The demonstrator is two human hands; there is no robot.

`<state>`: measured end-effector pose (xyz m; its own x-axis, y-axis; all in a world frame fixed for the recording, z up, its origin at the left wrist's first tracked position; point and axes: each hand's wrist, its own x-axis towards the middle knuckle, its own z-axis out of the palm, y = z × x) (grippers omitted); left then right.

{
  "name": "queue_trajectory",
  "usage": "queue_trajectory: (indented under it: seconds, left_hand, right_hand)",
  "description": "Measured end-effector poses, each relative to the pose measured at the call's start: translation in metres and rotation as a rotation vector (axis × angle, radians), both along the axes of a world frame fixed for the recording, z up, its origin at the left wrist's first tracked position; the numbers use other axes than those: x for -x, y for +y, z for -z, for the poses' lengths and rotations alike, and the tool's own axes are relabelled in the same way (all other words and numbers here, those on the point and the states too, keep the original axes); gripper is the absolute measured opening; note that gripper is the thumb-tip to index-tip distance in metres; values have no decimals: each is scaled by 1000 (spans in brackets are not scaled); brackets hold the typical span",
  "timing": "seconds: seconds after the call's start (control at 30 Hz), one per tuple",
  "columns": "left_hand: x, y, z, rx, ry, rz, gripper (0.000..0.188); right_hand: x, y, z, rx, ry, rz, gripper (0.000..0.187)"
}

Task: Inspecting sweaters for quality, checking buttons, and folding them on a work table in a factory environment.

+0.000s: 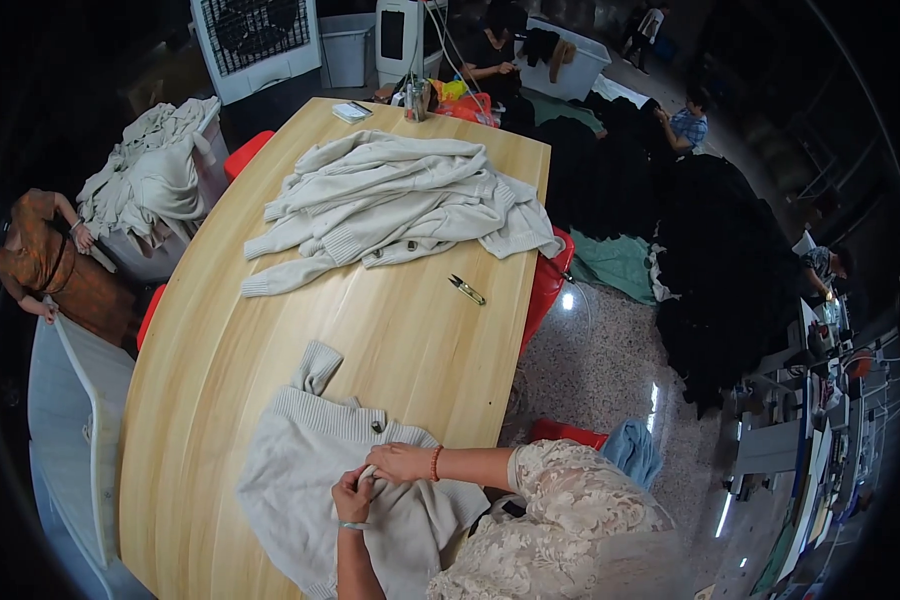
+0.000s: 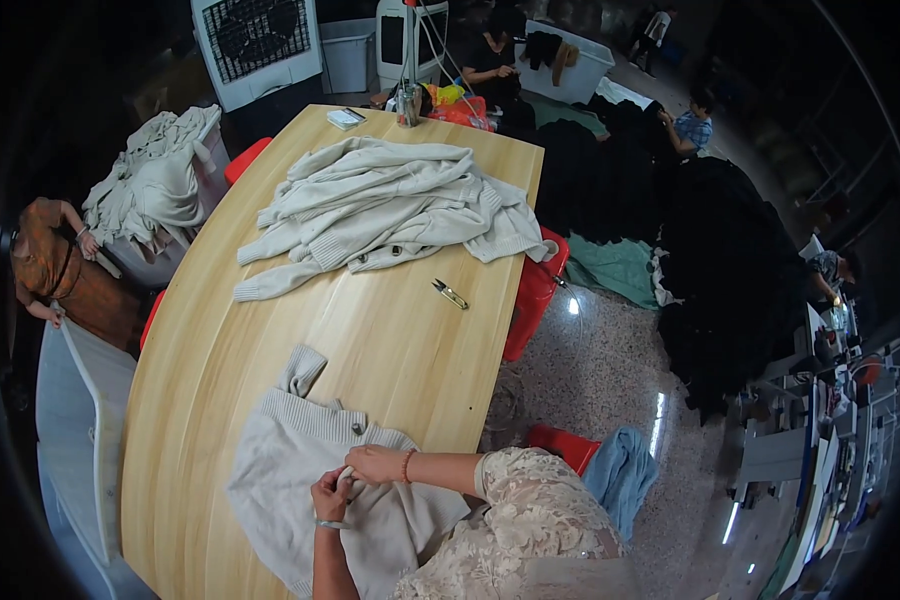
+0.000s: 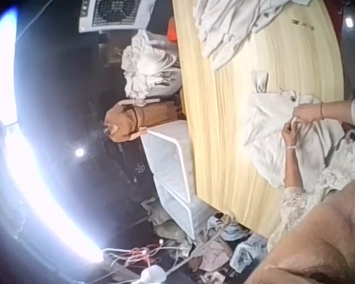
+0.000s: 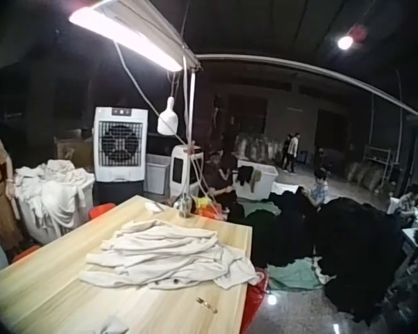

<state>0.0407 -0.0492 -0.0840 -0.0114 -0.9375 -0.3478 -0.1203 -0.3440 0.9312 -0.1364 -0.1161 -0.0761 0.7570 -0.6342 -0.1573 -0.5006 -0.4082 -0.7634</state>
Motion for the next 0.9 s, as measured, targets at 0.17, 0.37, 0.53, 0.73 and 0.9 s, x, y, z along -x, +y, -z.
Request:
queue_trajectory:
  seconds: [0.17,0.37,0.53,0.73,0.9]
  left_hand:
    - [4,2,4,24,-53,-18,21]
    - [0,13,8,13,-14,-14,22]
    - [-15,29,15,3,-155,28,16]
    - [-12,5,-9,45,-512,50,21]
    - [-12,4,-7,270,-845,36,18]
  right_hand:
    - [2,-3,11,-52,-113,6,17]
    - [2,6,3,-51,-46,12,21]
    - [-9,15,-8,13,64,-60,13]
    - [29,6,-14,22,126,53,21]
    - [48,-3,-6,54,198,87,18]
